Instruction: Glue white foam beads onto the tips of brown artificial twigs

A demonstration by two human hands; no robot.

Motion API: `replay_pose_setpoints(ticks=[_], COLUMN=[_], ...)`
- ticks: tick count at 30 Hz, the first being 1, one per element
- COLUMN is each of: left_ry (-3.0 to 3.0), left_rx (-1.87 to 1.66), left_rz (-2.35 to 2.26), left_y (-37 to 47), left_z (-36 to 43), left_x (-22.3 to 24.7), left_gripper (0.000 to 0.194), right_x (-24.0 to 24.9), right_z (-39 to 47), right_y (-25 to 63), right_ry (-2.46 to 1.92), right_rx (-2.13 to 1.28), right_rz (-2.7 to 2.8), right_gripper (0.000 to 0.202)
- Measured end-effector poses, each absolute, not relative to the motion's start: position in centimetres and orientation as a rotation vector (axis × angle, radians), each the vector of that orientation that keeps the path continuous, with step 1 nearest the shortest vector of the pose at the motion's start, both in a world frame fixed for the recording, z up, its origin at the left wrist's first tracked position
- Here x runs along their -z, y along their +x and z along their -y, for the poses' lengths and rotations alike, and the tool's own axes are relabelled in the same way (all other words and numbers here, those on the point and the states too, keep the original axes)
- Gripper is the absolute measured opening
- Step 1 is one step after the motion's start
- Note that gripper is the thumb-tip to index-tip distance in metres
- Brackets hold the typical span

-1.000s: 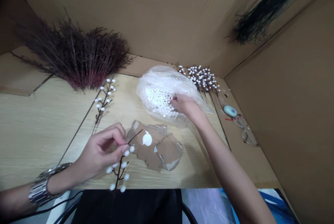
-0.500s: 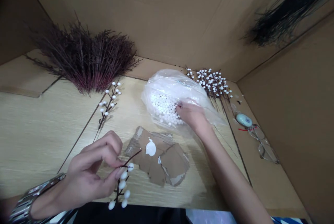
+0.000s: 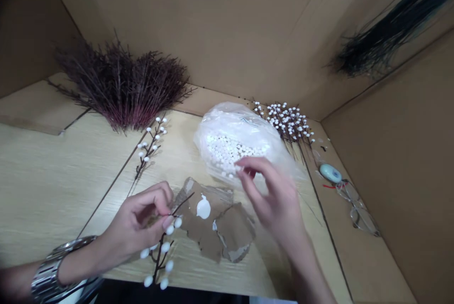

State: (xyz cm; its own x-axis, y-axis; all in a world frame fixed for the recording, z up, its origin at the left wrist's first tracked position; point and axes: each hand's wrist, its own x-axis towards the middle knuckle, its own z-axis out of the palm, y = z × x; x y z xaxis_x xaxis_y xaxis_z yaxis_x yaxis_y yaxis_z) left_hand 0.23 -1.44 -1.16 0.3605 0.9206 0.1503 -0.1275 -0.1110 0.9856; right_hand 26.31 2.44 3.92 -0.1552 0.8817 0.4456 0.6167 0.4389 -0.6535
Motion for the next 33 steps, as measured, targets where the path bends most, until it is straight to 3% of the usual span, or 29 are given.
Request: replay_pose_setpoints(ticks=[4,12,33], left_ry=[1.363,1.381,1.317], left_rx=[-1.077,-1.061,-0.965], left_rz=[-0.763,-0.742,-0.671], left_y=[0.2,0.0,-0.4], left_z=[1.5,1.7,2.0], left_x=[1.3,1.1,0.9], left_gripper=[0.02,0.022,0.02], right_x=[-2.8,0.1,0.3], right_z=[3.1,5.0,6.0], right_y=[23.4,19.2,18.2], right_ry=[-1.139,-1.055,-1.005], right_rx=[-0.842,-1.067,-1.034], right_rz=[1.571,1.356,1.311], right_gripper=[0.023,0.024,0.018])
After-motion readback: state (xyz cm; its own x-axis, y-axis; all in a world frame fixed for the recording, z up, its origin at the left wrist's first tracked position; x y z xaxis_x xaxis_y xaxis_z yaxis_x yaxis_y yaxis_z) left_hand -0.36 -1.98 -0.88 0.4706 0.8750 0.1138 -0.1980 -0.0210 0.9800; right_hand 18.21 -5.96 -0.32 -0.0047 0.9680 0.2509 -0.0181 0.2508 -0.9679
